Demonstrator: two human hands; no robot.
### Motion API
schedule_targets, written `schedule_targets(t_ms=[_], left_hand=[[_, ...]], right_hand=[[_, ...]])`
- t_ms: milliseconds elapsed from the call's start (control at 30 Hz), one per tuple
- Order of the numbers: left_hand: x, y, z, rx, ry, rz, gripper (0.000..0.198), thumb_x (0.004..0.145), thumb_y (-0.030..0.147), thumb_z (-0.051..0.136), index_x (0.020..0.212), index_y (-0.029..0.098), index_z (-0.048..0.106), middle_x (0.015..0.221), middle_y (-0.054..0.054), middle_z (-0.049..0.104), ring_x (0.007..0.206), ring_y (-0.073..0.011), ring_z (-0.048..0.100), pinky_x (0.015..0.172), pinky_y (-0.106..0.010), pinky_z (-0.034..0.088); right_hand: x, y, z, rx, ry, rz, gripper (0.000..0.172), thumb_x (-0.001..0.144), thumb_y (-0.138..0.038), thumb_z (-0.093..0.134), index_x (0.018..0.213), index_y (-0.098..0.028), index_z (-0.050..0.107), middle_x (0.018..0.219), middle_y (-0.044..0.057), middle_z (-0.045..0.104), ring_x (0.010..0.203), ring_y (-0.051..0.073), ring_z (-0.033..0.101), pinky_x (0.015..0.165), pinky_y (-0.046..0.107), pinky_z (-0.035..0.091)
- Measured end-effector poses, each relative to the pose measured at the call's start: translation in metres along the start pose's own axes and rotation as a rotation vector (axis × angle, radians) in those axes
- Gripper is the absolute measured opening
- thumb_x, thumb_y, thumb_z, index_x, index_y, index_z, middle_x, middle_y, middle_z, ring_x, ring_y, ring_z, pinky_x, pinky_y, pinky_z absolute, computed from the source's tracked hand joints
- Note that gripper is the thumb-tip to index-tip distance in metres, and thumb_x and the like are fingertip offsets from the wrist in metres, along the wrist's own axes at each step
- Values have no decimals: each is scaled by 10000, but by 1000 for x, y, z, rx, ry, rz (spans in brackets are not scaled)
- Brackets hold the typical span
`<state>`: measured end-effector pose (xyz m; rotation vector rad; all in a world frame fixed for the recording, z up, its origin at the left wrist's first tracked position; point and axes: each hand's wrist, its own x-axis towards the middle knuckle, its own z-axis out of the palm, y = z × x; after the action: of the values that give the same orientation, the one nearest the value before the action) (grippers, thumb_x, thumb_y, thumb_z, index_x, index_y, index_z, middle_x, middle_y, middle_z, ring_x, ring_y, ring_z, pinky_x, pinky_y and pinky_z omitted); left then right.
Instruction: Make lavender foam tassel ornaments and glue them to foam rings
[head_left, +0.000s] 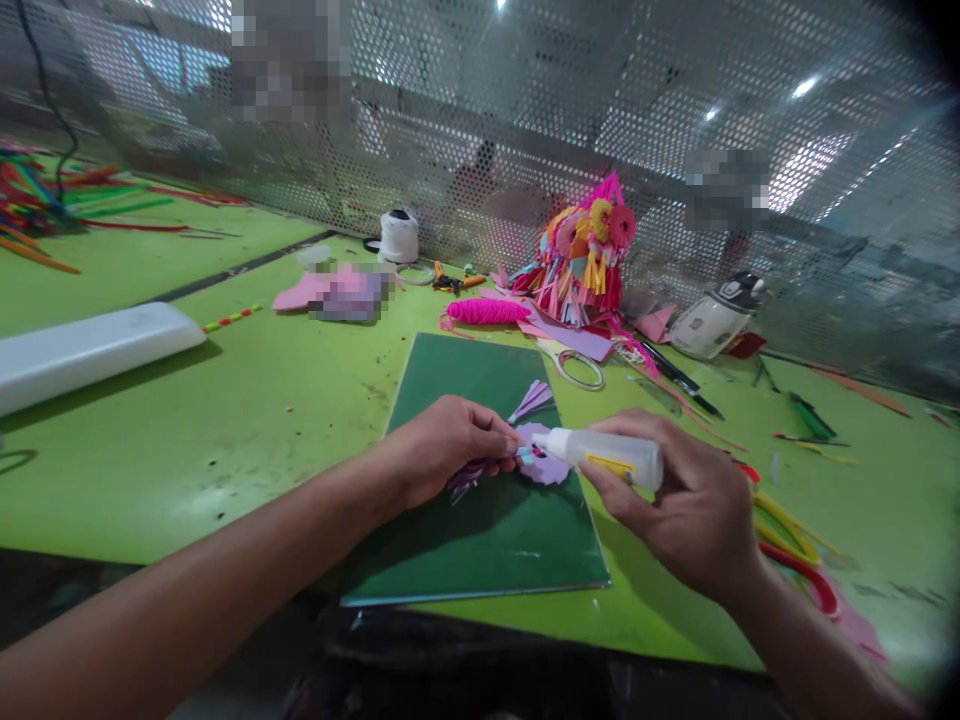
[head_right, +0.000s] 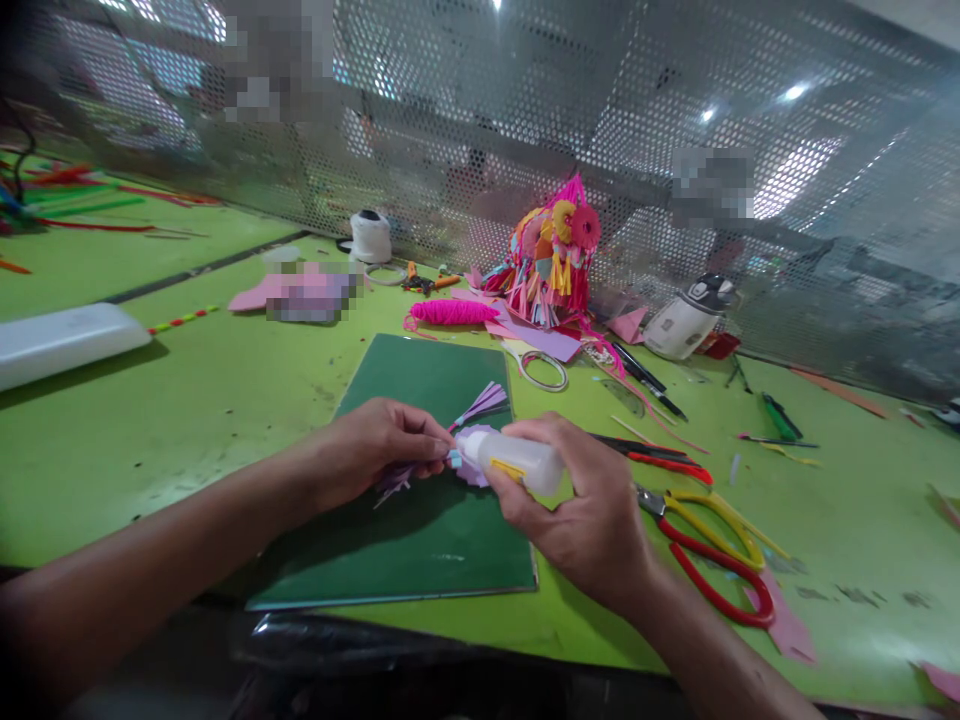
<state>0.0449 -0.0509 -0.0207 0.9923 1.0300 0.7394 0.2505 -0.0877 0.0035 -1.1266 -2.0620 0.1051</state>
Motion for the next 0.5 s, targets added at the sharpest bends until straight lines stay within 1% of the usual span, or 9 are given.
schedule_targets(t_ms=[133,333,400,500], left_hand=[[0,0,-1,12,-1,-10,97,626,200,725,661,113,701,557,-19,627,486,-71,497,478,-185,350],[0,-2,-1,39,0,-4,119,643,212,729,696,108,707,570,-19,629,490,-67,492,486,-182,348],[0,-1,-1,41,-2,-1,123,649,217,727,698,106,708,574,-21,630,495,-69,493,489,-185,348],[0,0,-1,42,-3,-10,117,646,216,728,687,108,708,573,-22,632,498,-71,495,488,-186,344]], right_hand=[[0,-1,4,72,-80,15,152,763,-265,664,892,-191,631,771,2,672,603,115,593,555,217,461],[-2,6,5,25,-138,-4,178,780,-286,645,928,-189,630,803,15,675,643,122,595,595,231,467],[-3,8,2,4,-137,8,170,779,-289,647,916,-191,630,792,14,671,635,123,589,598,235,465],[-4,7,-1,20,-102,55,151,767,-272,660,896,-198,633,778,5,665,617,117,577,591,230,464]])
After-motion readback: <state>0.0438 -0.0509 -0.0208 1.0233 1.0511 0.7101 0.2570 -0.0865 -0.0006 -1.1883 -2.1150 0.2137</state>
